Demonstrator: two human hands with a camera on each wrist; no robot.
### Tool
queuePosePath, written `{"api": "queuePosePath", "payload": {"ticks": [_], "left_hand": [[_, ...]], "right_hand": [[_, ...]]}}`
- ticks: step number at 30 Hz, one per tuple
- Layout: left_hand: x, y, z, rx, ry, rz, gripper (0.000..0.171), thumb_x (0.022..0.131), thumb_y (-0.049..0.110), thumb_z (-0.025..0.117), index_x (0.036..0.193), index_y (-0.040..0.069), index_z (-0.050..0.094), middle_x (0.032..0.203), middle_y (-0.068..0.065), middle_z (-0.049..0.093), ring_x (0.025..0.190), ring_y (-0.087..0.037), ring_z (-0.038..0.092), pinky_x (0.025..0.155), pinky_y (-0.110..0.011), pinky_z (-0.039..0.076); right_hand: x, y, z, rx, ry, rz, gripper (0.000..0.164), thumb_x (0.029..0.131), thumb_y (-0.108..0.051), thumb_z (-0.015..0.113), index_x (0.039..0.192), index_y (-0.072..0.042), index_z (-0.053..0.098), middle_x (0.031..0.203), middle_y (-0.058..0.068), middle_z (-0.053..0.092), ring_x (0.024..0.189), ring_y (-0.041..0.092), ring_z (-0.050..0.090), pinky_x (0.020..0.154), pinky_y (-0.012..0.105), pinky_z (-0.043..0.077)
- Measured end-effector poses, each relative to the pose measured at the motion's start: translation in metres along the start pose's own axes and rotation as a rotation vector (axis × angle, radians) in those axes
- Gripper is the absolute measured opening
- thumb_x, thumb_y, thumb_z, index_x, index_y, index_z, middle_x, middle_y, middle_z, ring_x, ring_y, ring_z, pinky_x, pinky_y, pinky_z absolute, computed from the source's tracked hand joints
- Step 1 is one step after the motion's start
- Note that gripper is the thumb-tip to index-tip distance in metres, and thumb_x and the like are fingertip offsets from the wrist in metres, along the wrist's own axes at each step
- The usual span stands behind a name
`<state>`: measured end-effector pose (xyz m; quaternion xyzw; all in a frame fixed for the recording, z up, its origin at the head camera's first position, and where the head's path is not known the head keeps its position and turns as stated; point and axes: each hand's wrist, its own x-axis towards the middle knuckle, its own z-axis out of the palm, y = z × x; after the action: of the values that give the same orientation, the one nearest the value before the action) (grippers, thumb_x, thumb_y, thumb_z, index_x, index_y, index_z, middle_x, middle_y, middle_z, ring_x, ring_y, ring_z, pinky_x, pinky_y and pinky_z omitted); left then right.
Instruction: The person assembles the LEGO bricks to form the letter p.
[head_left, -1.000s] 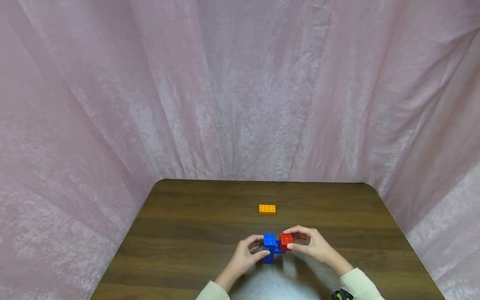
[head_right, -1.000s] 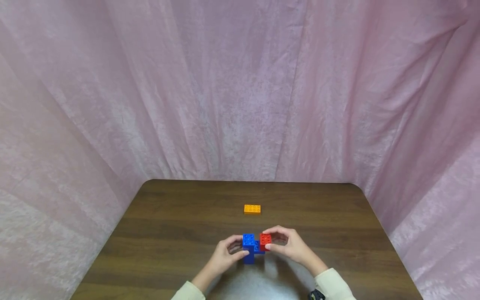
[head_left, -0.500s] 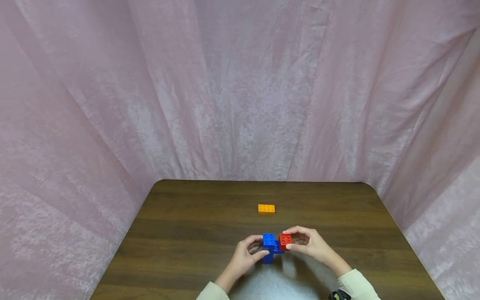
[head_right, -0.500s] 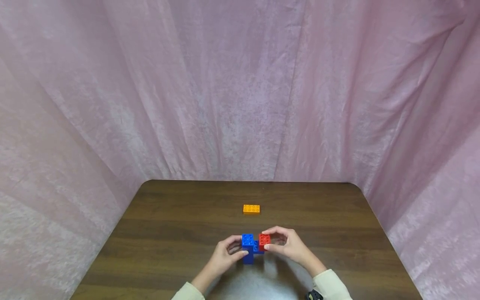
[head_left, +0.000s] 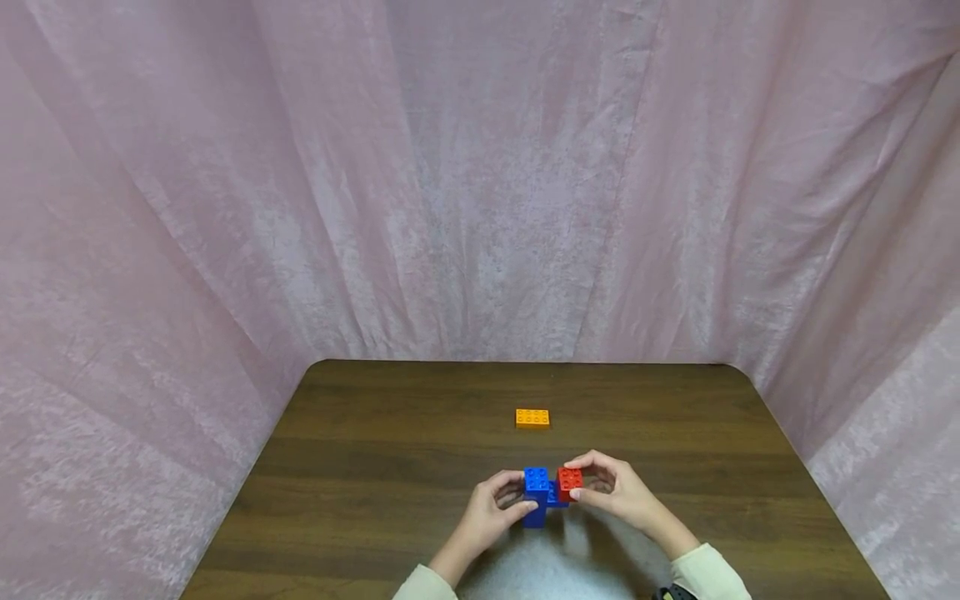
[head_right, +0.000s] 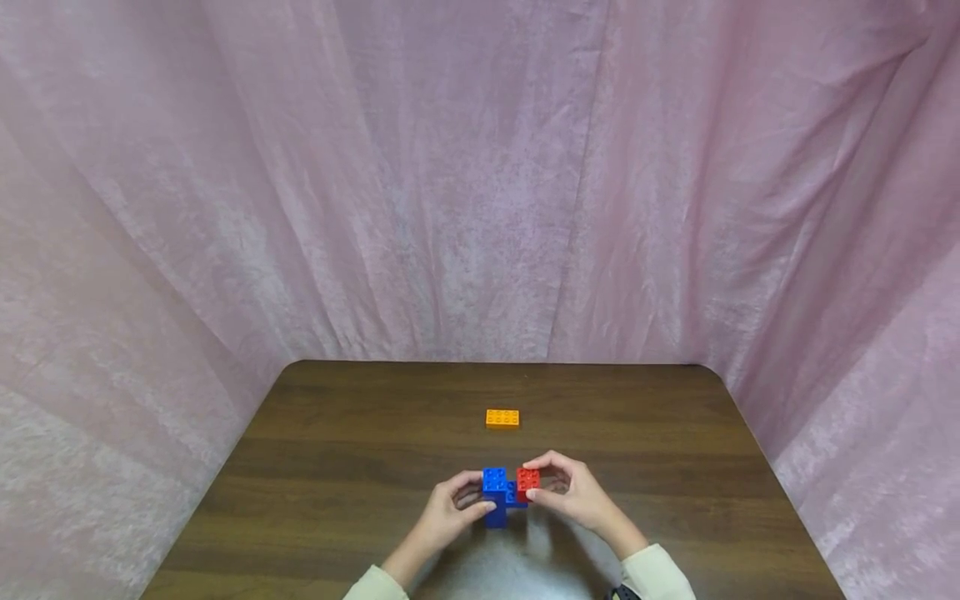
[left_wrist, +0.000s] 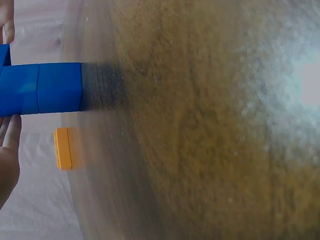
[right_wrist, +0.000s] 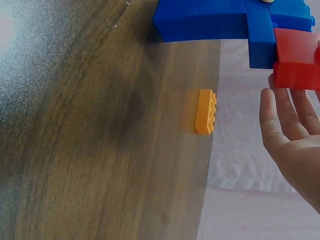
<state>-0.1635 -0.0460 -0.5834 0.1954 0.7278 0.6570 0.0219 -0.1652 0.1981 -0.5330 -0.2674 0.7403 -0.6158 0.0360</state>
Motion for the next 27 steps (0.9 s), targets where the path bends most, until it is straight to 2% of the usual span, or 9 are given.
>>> {"api": "queuePosePath", "payload": {"ticks": [6,14,18,21,27], "left_hand": [[-0.002,0.002,-0.003,-0.01,0.005,0.004,0.031,0.083,0.001,0.073,0.111,-0.005,0.062,0.11,-0.021,0.064,0.103,-0.033,0.063,0.091,-0.038,0.052],[-0.002,0.0,-0.001,-0.012,0.009,-0.017,0.032,0.083,-0.001,0.073,0.112,-0.005,0.062,0.111,-0.021,0.064,0.104,-0.032,0.063,0.091,-0.038,0.053],[-0.001,0.0,0.0,-0.002,0.009,0.028,0.031,0.082,-0.005,0.071,0.111,-0.008,0.061,0.11,-0.025,0.063,0.102,-0.032,0.064,0.09,-0.043,0.053],[-0.001,0.007,0.001,0.001,0.006,0.06,0.03,0.082,-0.008,0.07,0.109,-0.011,0.059,0.108,-0.029,0.062,0.1,-0.033,0.064,0.089,-0.047,0.052],[-0.003,0.029,0.001,-0.014,-0.005,0.055,0.028,0.083,-0.005,0.071,0.108,-0.011,0.06,0.108,-0.028,0.062,0.101,-0.036,0.064,0.09,-0.048,0.051]], "right_hand": [[0.001,0.002,0.003,0.0,0.009,0.002,0.029,0.086,-0.001,0.069,0.114,0.002,0.061,0.108,0.023,0.065,0.096,0.02,0.064,0.073,0.031,0.058],[0.001,0.005,0.0,0.04,-0.003,0.014,0.031,0.086,0.0,0.07,0.115,0.003,0.061,0.111,0.023,0.064,0.097,0.022,0.064,0.08,0.029,0.057],[0.002,0.006,-0.004,0.059,-0.037,0.015,0.032,0.086,0.0,0.069,0.116,0.006,0.059,0.111,0.026,0.062,0.097,0.025,0.064,0.083,0.029,0.056],[0.004,0.005,-0.009,0.08,-0.078,0.035,0.032,0.086,0.0,0.068,0.116,0.007,0.058,0.112,0.027,0.061,0.097,0.024,0.064,0.084,0.028,0.056],[0.006,0.004,-0.016,0.131,-0.155,0.121,0.035,0.089,-0.001,0.065,0.122,0.006,0.055,0.114,0.027,0.061,0.102,0.018,0.063,0.085,0.027,0.055]]}}
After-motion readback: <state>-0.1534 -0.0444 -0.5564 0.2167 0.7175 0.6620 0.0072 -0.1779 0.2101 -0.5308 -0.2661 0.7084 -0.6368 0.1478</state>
